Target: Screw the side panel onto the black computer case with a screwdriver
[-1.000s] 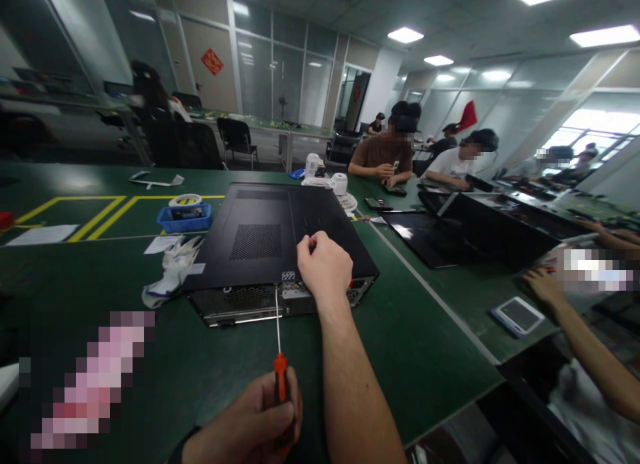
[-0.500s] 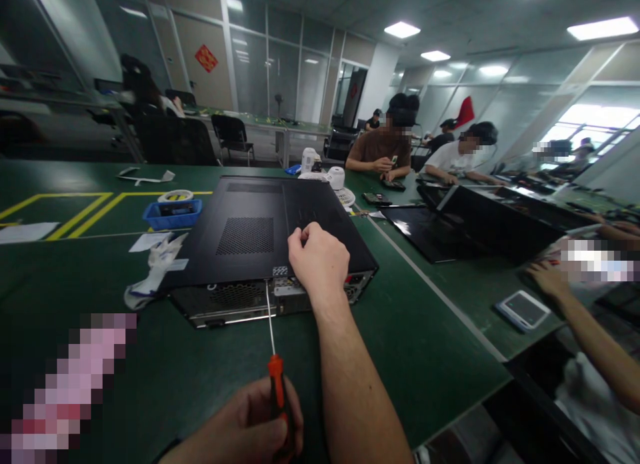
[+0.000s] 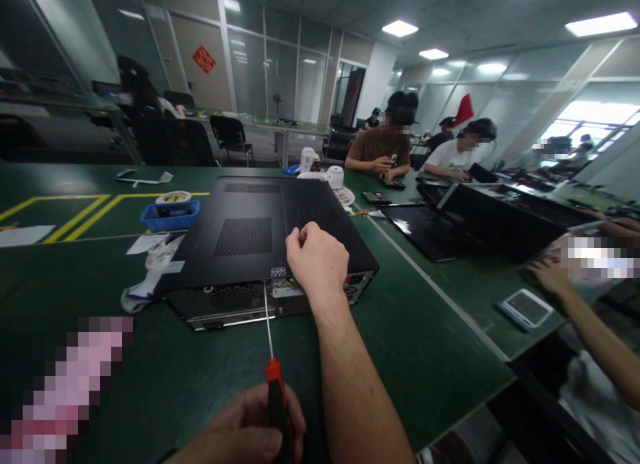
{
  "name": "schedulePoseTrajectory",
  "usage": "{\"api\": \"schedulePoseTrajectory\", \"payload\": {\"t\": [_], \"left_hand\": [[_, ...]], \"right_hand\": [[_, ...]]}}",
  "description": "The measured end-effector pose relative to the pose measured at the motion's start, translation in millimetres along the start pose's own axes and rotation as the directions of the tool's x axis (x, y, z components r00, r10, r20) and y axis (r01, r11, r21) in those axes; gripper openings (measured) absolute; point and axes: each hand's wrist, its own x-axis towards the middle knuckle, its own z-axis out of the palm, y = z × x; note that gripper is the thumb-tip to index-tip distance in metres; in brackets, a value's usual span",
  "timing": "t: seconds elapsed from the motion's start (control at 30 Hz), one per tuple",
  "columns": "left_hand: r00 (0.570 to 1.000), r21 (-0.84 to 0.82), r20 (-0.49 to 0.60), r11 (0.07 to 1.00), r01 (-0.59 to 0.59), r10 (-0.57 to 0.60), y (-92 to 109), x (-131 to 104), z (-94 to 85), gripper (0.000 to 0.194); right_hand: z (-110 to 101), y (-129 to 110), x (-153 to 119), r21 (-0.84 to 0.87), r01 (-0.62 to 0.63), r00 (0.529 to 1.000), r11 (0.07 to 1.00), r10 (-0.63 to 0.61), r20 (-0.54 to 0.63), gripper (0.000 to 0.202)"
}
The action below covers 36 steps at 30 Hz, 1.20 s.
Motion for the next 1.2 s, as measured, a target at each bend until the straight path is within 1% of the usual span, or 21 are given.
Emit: {"api": "schedulePoseTrajectory", "payload": {"t": [0.1, 0.27, 0.33, 0.4, 0.5, 0.53, 0.63, 0.7, 0.83, 0.93, 1.07, 1.1, 1.2], "left_hand": [[0.999, 0.059, -0.014, 0.998, -0.039, 0.04, -2.7, -0.6, -0.6, 0.035], [0.997, 0.136, -0.027, 0.989, -0.063, 0.067, -11.3, 2.8, -9.3, 0.039], [0.997, 0.125, -0.031, 0.99, -0.066, 0.07, -13.2, 4.4, -11.5, 0.039], [0.998, 0.085, -0.012, 0.994, -0.063, 0.064, -13.1, 5.2, -11.2, 0.039], [0.999, 0.001, 0.042, 0.999, -0.034, 0.034, -9.7, 3.9, -6.3, 0.043], [0.999, -0.007, 0.044, 1.0, -0.024, 0.025, -8.2, 3.1, -4.2, 0.042], [1.0, 0.049, -0.01, 0.999, -0.022, 0.023, -5.8, 1.2, 0.0, 0.04], [0.997, 0.1, -0.059, 0.994, -0.035, 0.041, -6.5, 1.4, -0.3, 0.042], [0.993, 0.163, -0.094, 0.985, -0.058, 0.074, -9.2, 4.0, -3.2, 0.046], [0.994, 0.113, -0.081, 0.992, -0.065, 0.075, -7.0, 2.4, -0.8, 0.045], [0.996, -0.015, -0.078, 0.999, 0.03, -0.031, 0.6, -3.9, 6.1, 0.044], [0.997, -0.031, -0.07, 0.999, 0.04, -0.042, 2.1, -4.7, 7.3, 0.043], [0.997, 0.001, -0.068, 1.0, 0.024, -0.024, 2.6, -3.7, 7.0, 0.037]], "right_hand": [[0.3, -0.5, 0.1, 0.002, 0.005, 1.0, 1.0, -0.005, 0.005, 0.029], [0.0, -0.1, 0.6, 0.0, 0.003, 1.0, 1.0, -0.003, 0.011, 0.03], [0.4, 0.6, 0.6, 0.005, 0.005, 1.0, 1.0, -0.005, 0.005, 0.029], [1.0, 1.1, 0.5, 0.009, 0.008, 1.0, 1.0, -0.008, -0.001, 0.029], [1.1, 0.8, 0.5, 0.003, 0.006, 1.0, 1.0, -0.006, -0.004, 0.029], [0.9, 0.6, 0.5, -0.001, 0.004, 1.0, 1.0, -0.004, -0.002, 0.03], [0.1, 0.3, 0.4, -0.006, -0.002, 1.0, 1.0, 0.002, 0.008, 0.031], [-0.2, 0.5, 0.3, 0.001, 0.0, 1.0, 1.0, 0.0, 0.012, 0.031], [0.7, 1.2, 0.5, 0.009, 0.006, 1.0, 1.0, -0.006, 0.003, 0.031], [1.8, 1.5, 0.7, 0.015, 0.018, 1.0, 1.0, -0.018, -0.015, 0.03], [1.3, 1.4, 0.4, 0.017, 0.011, 1.0, 1.0, -0.011, -0.018, 0.03], [0.9, 1.2, 0.2, 0.017, 0.007, 1.0, 1.0, -0.006, -0.01, 0.03], [-0.1, 0.4, 0.0, 0.013, 0.004, 1.0, 1.0, -0.004, 0.003, 0.03]]}}
